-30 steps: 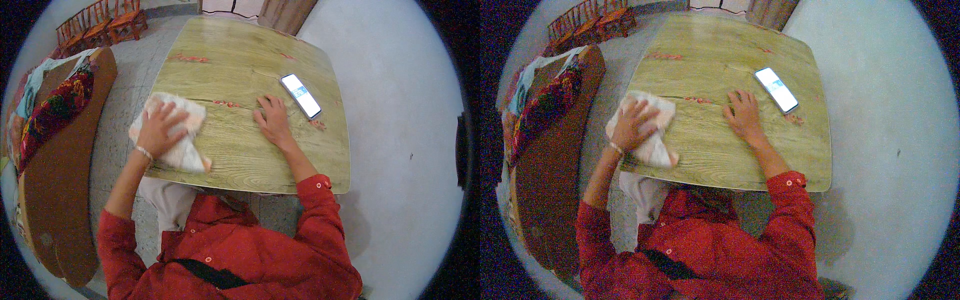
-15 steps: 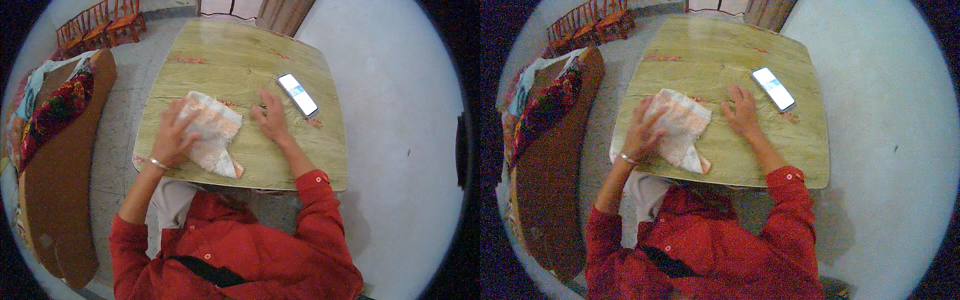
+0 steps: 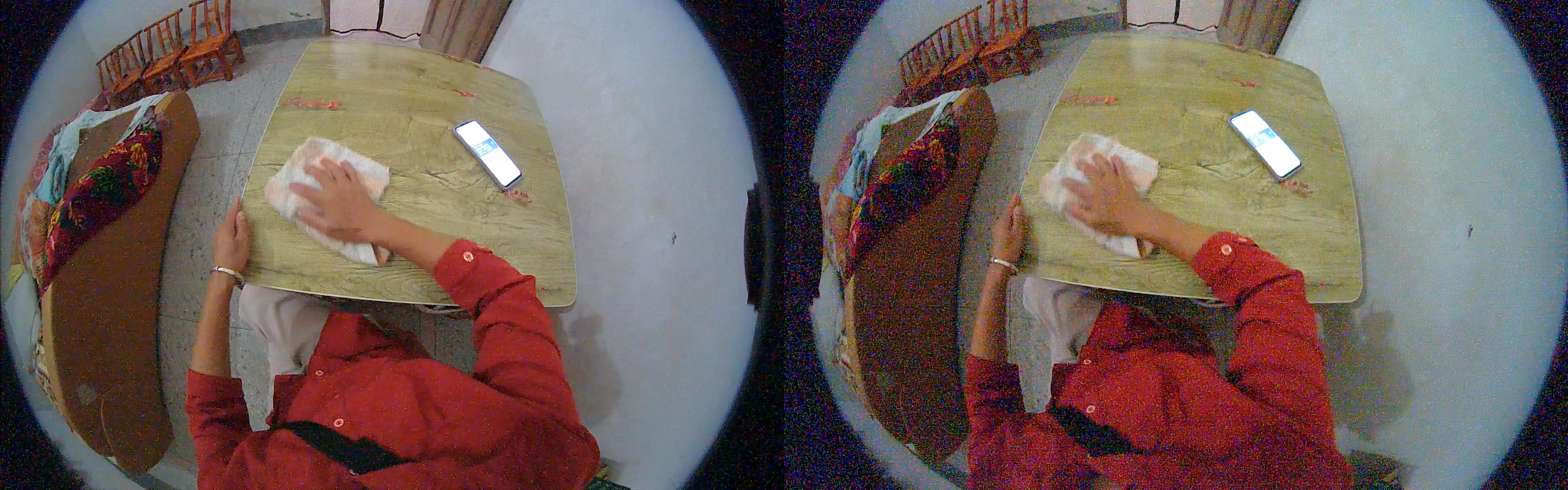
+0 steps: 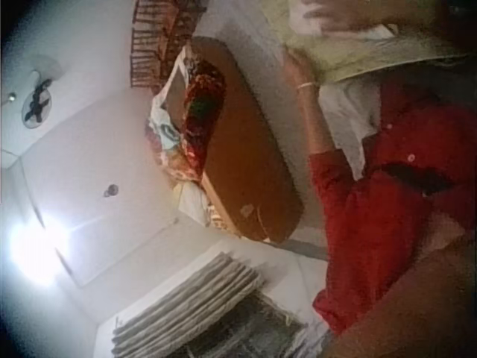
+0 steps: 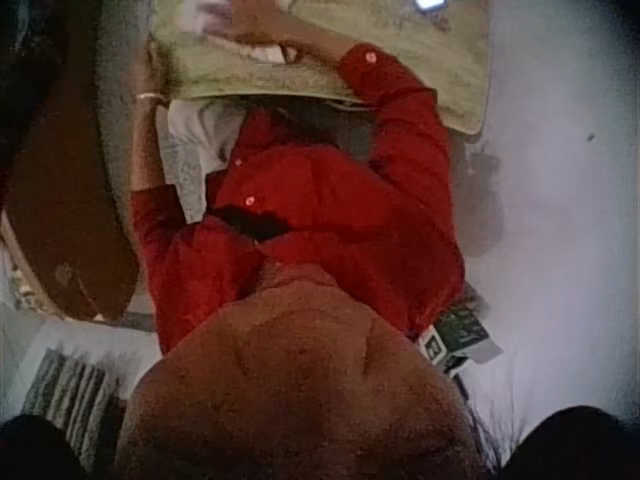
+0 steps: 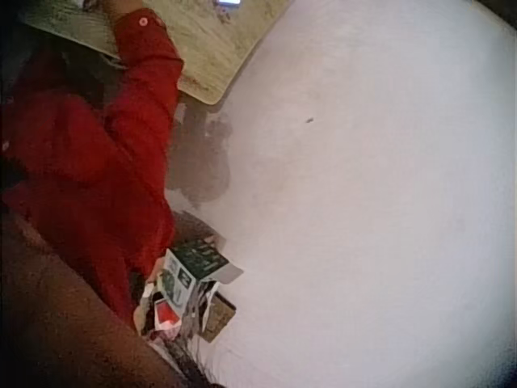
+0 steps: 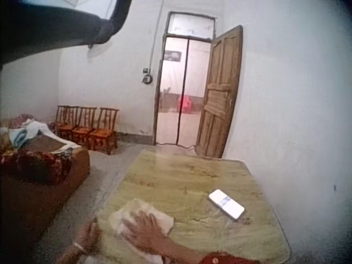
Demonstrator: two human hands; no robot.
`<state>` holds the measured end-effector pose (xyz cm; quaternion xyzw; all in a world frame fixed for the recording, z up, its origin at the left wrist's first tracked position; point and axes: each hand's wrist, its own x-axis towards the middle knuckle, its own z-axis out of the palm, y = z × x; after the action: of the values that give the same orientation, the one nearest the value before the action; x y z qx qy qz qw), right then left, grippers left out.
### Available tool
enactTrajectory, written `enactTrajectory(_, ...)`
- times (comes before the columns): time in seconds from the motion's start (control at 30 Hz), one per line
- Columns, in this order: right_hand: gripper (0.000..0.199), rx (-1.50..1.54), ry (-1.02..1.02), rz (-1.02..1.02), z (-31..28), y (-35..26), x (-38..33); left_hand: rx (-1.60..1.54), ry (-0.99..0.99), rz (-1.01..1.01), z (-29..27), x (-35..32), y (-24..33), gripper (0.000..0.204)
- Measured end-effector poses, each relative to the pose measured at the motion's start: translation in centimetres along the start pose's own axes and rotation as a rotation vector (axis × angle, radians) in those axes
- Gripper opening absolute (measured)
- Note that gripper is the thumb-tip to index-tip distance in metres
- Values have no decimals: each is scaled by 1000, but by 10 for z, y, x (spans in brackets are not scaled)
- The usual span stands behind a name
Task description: The person wipes the surface of a light-colored table with a white cloth, moving the cloth in circular and back-and-forth motions across the tabletop. A smartphone rests on the table during the cleaning.
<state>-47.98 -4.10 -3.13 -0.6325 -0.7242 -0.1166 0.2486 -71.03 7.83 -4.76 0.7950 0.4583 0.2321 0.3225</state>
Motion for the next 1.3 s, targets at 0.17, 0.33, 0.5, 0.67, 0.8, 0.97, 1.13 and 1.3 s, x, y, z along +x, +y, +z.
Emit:
enactTrajectory(0.17,46,-52,20,124,12,16,33,-12,75,54,11,9,-5,47)
enactTrajectory(0.33,49,105,-95,-108,-6,-16,-13,7,86,57,11,1,3,53)
enactTrajectory(0.5,58,248,-97,53,-68,-1,-48,123,33,-6,1,-8,23,59)
enactTrajectory(0.67,88,-235,132,516,-128,122,-101,166,69,53,3,-7,20,60)
enactTrajectory(0.8,99,-410,-95,965,-161,194,-143,176,53,32,0,-7,26,61)
enactTrajectory(0.97,84,-79,-241,1106,-176,214,-136,229,41,14,-4,-7,29,62)
enactTrajectory(1.13,64,83,-292,1146,-185,176,-96,243,20,-38,-7,-10,31,64)
enactTrajectory(1.3,58,-608,-52,658,-166,184,-119,198,82,26,2,-8,25,67)
